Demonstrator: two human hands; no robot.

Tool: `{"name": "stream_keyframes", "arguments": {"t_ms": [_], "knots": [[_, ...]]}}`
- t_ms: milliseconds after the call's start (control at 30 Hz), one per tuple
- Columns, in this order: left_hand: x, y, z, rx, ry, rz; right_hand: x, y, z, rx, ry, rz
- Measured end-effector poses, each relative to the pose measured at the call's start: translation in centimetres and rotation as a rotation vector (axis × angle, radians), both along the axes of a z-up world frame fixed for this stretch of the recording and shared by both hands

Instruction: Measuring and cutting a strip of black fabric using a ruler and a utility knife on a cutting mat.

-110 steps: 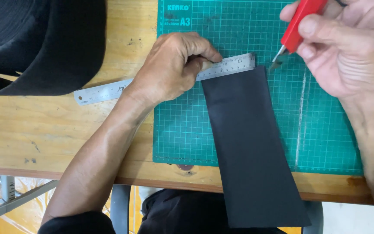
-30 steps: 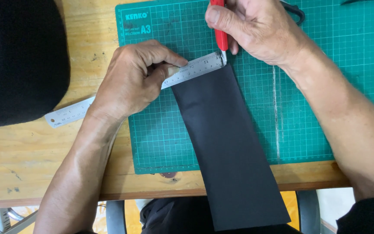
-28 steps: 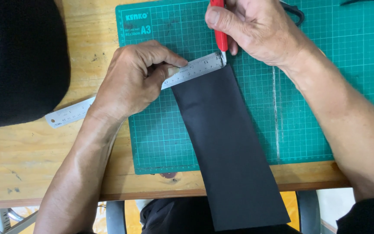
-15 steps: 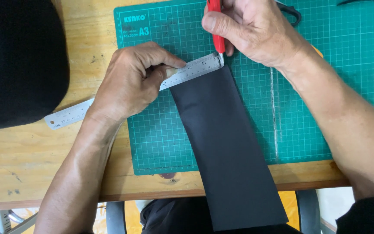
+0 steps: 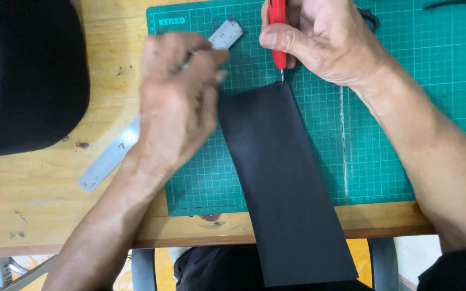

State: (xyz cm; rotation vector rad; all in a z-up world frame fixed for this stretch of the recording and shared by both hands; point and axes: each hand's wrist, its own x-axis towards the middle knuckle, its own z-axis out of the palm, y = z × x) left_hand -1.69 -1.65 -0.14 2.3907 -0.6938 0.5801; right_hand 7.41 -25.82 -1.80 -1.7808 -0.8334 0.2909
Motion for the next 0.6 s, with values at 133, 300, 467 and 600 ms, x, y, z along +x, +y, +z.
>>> {"name": "stream_keyframes", "arguments": {"t_ms": [133,300,467,600], "knots": [[-2.3,-3.7,-0.9,0.07,0.018,-0.247,-0.1,0.1,-0.2,0.01,0.054,-0.033],[-3.4,-4.4,-1.8,0.24,0.035,-0.278,0.4,-0.1,-0.3,0.037,0.034,0.029],[-4.6,-4.8,-2.3,0.307,-0.012,-0.228,0.6,0.1,-0.1,0.02,0.045,0.054],[-5.5,-5.1,-2.6,0.391,0.024,-0.191,0.6,0.5,-0.2,0.051,0.02,0.08]]}}
